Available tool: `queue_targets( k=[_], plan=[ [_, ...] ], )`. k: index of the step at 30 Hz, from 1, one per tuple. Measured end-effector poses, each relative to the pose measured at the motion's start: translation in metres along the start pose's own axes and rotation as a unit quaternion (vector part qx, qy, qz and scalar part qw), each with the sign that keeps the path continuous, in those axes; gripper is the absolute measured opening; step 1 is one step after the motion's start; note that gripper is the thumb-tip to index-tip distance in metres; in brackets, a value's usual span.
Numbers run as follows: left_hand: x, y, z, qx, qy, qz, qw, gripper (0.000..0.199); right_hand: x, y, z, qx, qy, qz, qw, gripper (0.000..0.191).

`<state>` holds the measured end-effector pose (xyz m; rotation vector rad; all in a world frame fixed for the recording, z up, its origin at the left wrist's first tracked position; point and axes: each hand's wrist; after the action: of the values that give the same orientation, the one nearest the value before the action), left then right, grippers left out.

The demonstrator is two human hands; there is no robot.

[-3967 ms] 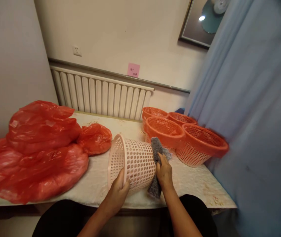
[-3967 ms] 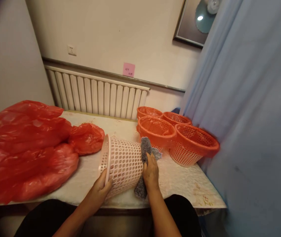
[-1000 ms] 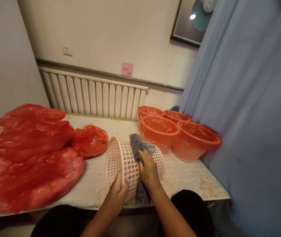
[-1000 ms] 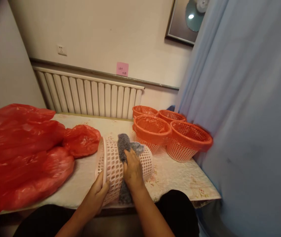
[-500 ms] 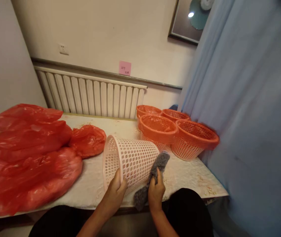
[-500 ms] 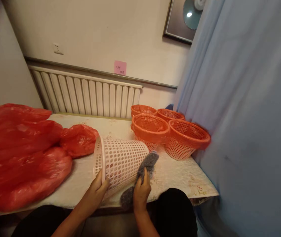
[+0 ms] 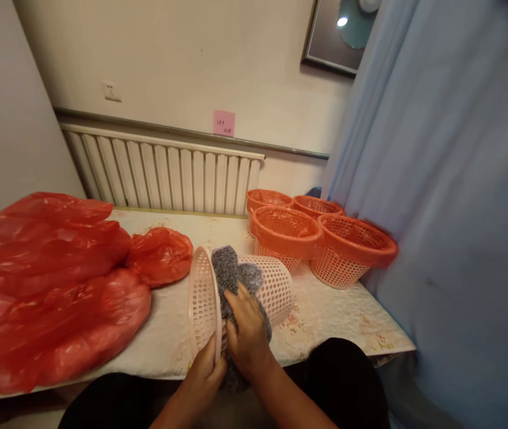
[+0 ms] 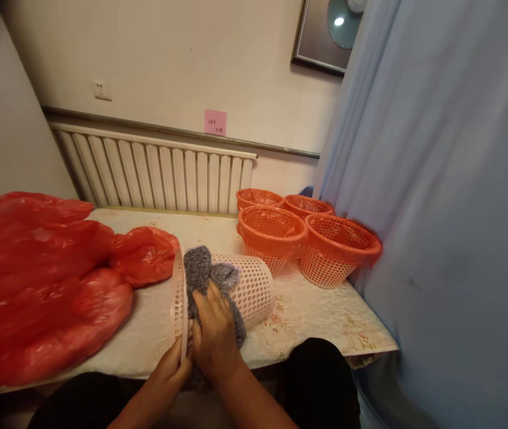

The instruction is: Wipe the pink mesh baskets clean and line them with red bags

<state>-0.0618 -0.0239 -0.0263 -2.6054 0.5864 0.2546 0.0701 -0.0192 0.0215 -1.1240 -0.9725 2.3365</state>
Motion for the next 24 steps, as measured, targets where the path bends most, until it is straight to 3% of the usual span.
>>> queue_targets(
  k=[7,11,16,19,24],
  plan=[
    [0.0,0.017,0.013,-0.02,0.008,0.016,1.0,0.046,-0.012,-0.03,-0.016,0.041,-0.019,0.024,0.999,0.054],
    [-0.003,-0.001,-0.011,-0.026,0.039,0.007,0.999,0.043,-0.013,-0.025,-0.016,0.047,-0.016,0.022,0.999,0.055],
    [-0.002,-0.026,-0.04,-0.024,0.052,-0.061,0.996,0.04,-0.012,-0.015,-0.023,0.054,-0.01,0.014,0.998,0.057],
    [-0.002,-0.027,-0.041,-0.029,0.027,-0.059,0.997,0.041,-0.012,-0.016,-0.048,0.088,0.001,-0.003,0.996,0.056],
    [-0.005,-0.023,-0.035,-0.031,0.009,-0.037,0.999,0.043,-0.021,-0.014,-0.114,0.201,0.036,-0.072,0.976,0.051]
  ],
)
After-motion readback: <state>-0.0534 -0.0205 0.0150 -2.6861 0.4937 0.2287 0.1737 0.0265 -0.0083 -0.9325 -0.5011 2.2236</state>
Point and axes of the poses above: each hand's wrist, its own y-axis away from the middle knuckle, its own x-axis out of the palm, z = x × y, and after that the axes turned 10 degrees about x, right-handed
